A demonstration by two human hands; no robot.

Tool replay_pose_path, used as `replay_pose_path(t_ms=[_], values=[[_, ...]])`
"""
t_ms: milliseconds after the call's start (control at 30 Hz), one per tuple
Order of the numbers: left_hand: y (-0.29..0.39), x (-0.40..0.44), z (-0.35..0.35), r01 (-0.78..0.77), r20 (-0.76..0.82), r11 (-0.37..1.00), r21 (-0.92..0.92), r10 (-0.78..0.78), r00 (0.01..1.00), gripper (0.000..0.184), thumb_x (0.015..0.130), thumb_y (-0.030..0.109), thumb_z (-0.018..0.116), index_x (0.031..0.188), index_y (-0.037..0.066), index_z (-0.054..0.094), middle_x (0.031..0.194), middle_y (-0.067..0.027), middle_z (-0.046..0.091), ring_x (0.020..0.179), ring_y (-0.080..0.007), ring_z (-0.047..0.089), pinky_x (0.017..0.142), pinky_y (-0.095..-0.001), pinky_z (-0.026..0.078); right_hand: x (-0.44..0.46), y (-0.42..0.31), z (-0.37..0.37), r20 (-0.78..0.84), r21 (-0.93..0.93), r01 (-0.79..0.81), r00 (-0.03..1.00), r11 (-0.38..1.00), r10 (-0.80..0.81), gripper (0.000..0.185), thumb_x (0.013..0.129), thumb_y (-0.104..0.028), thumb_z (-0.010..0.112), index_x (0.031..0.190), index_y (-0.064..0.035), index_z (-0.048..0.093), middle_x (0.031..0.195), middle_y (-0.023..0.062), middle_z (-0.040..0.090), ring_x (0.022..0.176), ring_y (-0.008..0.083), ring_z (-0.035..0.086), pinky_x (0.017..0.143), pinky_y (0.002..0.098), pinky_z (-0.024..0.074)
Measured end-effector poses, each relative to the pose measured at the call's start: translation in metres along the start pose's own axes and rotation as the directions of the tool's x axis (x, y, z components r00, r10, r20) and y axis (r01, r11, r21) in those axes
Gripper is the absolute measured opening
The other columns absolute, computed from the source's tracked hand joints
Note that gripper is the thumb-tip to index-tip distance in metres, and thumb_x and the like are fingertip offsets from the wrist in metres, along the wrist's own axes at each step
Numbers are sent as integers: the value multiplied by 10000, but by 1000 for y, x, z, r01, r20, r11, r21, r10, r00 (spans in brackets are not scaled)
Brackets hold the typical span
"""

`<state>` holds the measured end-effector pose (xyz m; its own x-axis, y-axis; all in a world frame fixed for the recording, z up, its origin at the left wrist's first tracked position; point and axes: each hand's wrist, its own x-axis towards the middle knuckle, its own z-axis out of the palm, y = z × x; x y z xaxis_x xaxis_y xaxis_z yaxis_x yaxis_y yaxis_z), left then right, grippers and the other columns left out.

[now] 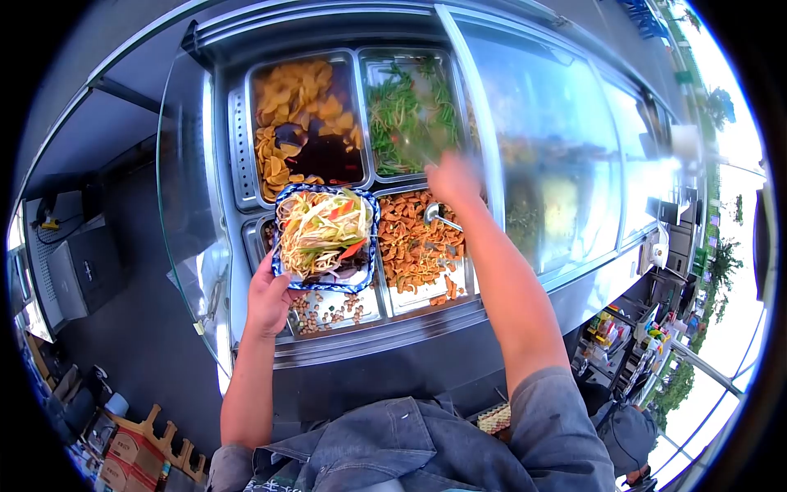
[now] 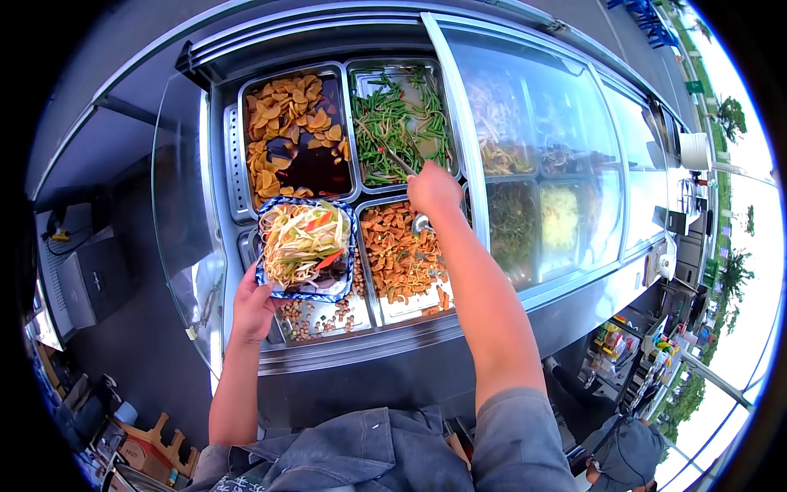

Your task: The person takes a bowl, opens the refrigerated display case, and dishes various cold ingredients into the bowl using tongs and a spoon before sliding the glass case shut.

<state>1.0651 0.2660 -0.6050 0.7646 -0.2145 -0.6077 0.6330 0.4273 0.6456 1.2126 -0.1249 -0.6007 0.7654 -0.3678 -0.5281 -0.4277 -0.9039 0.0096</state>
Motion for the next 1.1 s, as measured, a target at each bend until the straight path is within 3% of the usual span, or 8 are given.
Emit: replay_pose_path(t_ms=[100, 367, 467, 600, 733, 767, 833, 1100], values=[[5, 0, 7, 17, -43, 1000, -13, -18, 999, 572, 975, -28, 471, 1544, 3, 413, 1364, -156, 652, 1125, -266, 728, 872, -436, 674, 23, 7, 10, 9, 126, -7, 1000, 992, 6, 520, 998, -420, 651, 1331, -24, 605, 1248, 222, 720, 1188, 391, 685, 984, 526, 541], [1, 3, 8, -8, -28, 1000, -26, 7, 1000, 573, 976, -36, 462, 1545, -14, 402, 1369, -167, 646, 1135, -271, 723, 875, -449, 676, 3, 6, 56, -70, 118, 109, 992, 987, -101, 525, 992, -373, 627, 1426, -78, 598, 1234, 198, 727, 1150, 402, 687, 953, 515, 542], [4, 8, 12, 7, -24, 998, -68, -9, 1000, 563, 991, -56, 465, 1548, 1, 406, 1352, -138, 653, 1130, -243, 716, 856, -428, 677, 2, 13, 54, -57, 315, 35, 998, 949, -17, 391, 979, -363, 642, 1306, -162, 720, 1132, 172, 758, 1079, 388, 709, 913, 507, 551], [6, 25, 12, 7, -37, 999, -40, -9, 999, 567, 980, -56, 460, 1543, -1, 414, 1332, -143, 662, 1087, -250, 734, 835, -430, 682, -1, 23, 37, -62, 366, 85, 996, 927, -67, 339, 971, -373, 656, 1245, -202, 756, 1107, 174, 764, 1059, 398, 711, 915, 484, 551], [10, 37, 18, 9, -52, 999, -53, -11, 999, 554, 978, -45, 464, 1529, -3, 429, 1317, -144, 669, 1058, -242, 744, 825, -410, 684, 10, 20, 40, -203, 188, 150, 973, 971, -111, 495, 979, -396, 659, 1342, -61, 667, 1186, 196, 745, 1096, 392, 707, 953, 490, 552], [6, 41, 10, 12, -36, 1000, -4, -12, 999, 566, 981, -40, 453, 1544, 3, 419, 1368, -148, 653, 1151, -267, 717, 876, -447, 672, 17, 19, 38, -206, 188, 156, 972, 970, -116, 495, 979, -396, 659, 1342, -61, 667, 1186, 196, 745, 1096, 392, 707, 953, 490, 552], [7, 41, 10, 7, -34, 1000, -7, -7, 999, 566, 981, -38, 454, 1544, 3, 419, 1370, -148, 652, 1152, -267, 716, 886, -450, 669, 14, -4, 8, 0, 118, 9, 1000, 993, -9, 542, 986, -428, 655, 1326, -8, 624, 1208, 218, 731, 1118, 399, 701, 957, 511, 553], [4, 41, 11, 14, -30, 1000, -9, -15, 999, 560, 982, -21, 472, 1540, -8, 420, 1365, -149, 651, 1149, -262, 716, 903, -451, 665, 26, -36, 36, -51, 242, 28, 999, 970, -16, 394, 1064, -361, 556, 1272, -34, 627, 1146, 209, 740, 1097, 396, 708, 893, 544, 563]])
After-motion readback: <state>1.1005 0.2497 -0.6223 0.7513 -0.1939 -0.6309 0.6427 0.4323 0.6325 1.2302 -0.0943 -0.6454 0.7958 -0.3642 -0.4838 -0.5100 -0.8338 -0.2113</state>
